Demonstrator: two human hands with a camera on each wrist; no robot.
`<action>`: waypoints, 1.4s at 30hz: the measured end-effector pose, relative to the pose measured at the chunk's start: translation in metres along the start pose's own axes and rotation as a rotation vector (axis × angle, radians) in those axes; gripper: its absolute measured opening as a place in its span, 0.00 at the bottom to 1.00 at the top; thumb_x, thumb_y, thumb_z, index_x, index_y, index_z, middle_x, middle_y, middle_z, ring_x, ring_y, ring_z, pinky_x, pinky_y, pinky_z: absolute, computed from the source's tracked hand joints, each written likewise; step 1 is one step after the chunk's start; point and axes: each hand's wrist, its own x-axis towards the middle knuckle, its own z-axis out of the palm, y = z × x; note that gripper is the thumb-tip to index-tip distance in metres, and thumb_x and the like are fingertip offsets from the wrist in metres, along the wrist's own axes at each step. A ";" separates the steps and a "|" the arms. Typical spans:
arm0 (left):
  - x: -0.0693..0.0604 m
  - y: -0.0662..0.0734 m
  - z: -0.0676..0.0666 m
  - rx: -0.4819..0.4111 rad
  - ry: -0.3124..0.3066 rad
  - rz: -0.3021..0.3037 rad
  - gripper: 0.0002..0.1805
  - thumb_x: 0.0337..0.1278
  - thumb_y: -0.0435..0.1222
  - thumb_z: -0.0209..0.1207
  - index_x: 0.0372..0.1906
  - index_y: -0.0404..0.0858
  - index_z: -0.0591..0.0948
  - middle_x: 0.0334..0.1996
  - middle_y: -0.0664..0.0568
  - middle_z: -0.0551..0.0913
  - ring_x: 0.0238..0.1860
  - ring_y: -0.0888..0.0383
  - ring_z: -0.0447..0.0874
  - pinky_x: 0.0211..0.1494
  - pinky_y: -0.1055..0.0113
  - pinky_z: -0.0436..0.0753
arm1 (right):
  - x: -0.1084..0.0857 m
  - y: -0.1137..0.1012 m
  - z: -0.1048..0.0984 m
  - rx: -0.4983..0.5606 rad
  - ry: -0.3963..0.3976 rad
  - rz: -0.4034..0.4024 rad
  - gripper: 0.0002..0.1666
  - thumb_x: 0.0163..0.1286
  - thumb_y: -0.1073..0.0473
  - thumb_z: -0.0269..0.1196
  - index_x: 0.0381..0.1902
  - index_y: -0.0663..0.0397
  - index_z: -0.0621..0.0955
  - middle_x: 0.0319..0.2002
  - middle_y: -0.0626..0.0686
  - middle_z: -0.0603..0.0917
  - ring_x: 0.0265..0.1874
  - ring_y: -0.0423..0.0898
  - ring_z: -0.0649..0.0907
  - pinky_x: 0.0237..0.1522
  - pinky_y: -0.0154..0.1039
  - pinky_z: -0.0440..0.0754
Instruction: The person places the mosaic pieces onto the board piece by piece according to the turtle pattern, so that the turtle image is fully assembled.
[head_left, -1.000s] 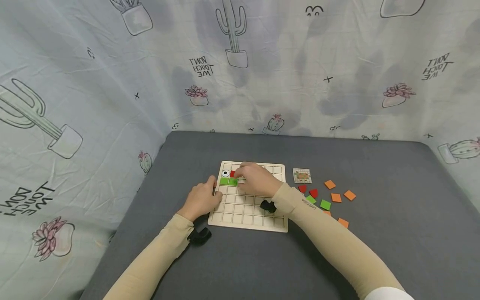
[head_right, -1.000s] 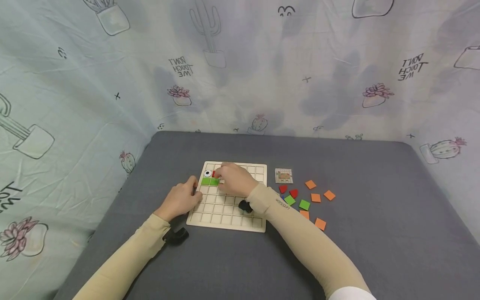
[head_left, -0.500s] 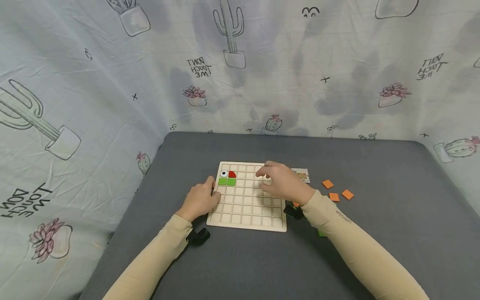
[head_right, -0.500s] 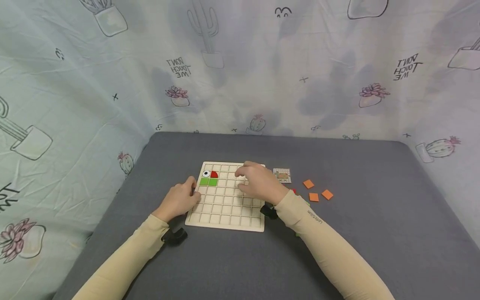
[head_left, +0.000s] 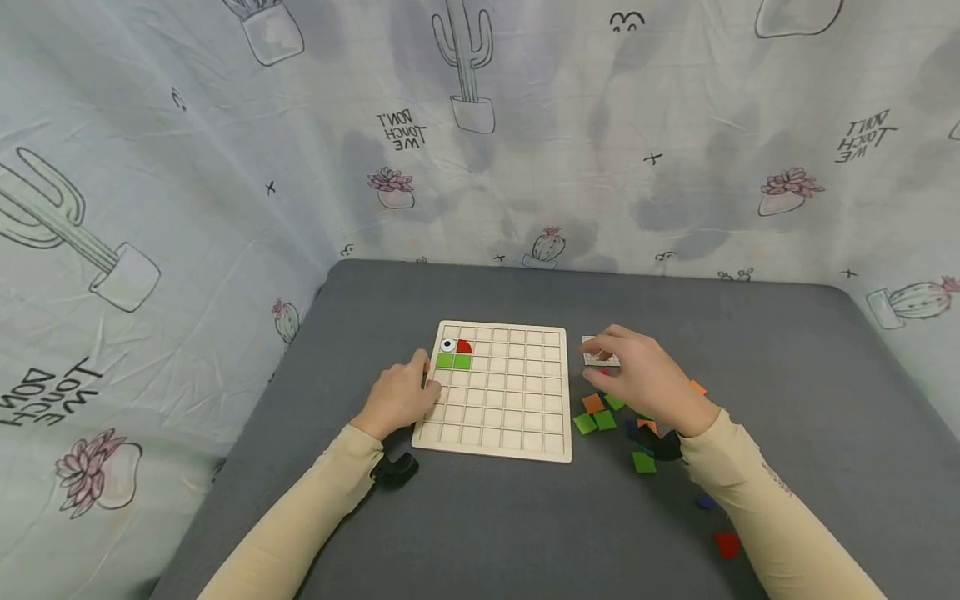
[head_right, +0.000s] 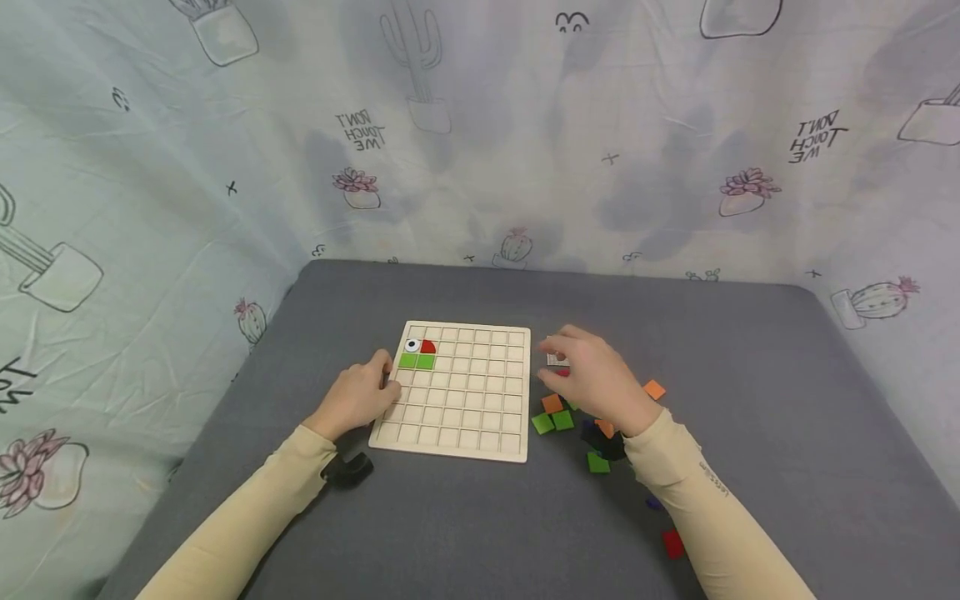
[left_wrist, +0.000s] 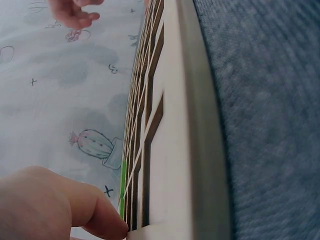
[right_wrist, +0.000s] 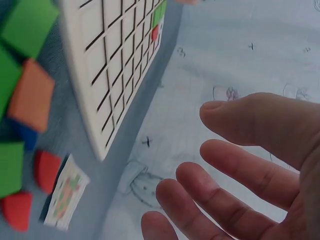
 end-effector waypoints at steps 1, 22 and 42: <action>0.000 0.000 0.000 0.000 -0.001 0.001 0.11 0.69 0.40 0.56 0.47 0.37 0.72 0.16 0.53 0.68 0.14 0.57 0.63 0.18 0.65 0.59 | -0.004 0.002 -0.001 -0.002 0.007 0.003 0.16 0.67 0.62 0.72 0.52 0.54 0.87 0.47 0.54 0.86 0.44 0.52 0.85 0.40 0.46 0.82; 0.002 -0.002 0.001 -0.003 -0.016 -0.006 0.11 0.69 0.41 0.55 0.46 0.39 0.70 0.16 0.53 0.67 0.14 0.57 0.61 0.19 0.65 0.59 | -0.046 0.030 -0.011 -0.081 0.011 0.096 0.18 0.64 0.63 0.73 0.52 0.58 0.87 0.47 0.57 0.86 0.41 0.54 0.86 0.37 0.50 0.84; 0.001 -0.001 0.000 0.000 -0.014 0.008 0.10 0.69 0.40 0.55 0.46 0.38 0.71 0.16 0.54 0.65 0.14 0.59 0.59 0.19 0.66 0.57 | -0.049 0.044 -0.001 -0.157 -0.161 0.176 0.21 0.59 0.62 0.77 0.50 0.58 0.87 0.39 0.52 0.85 0.27 0.39 0.79 0.28 0.41 0.78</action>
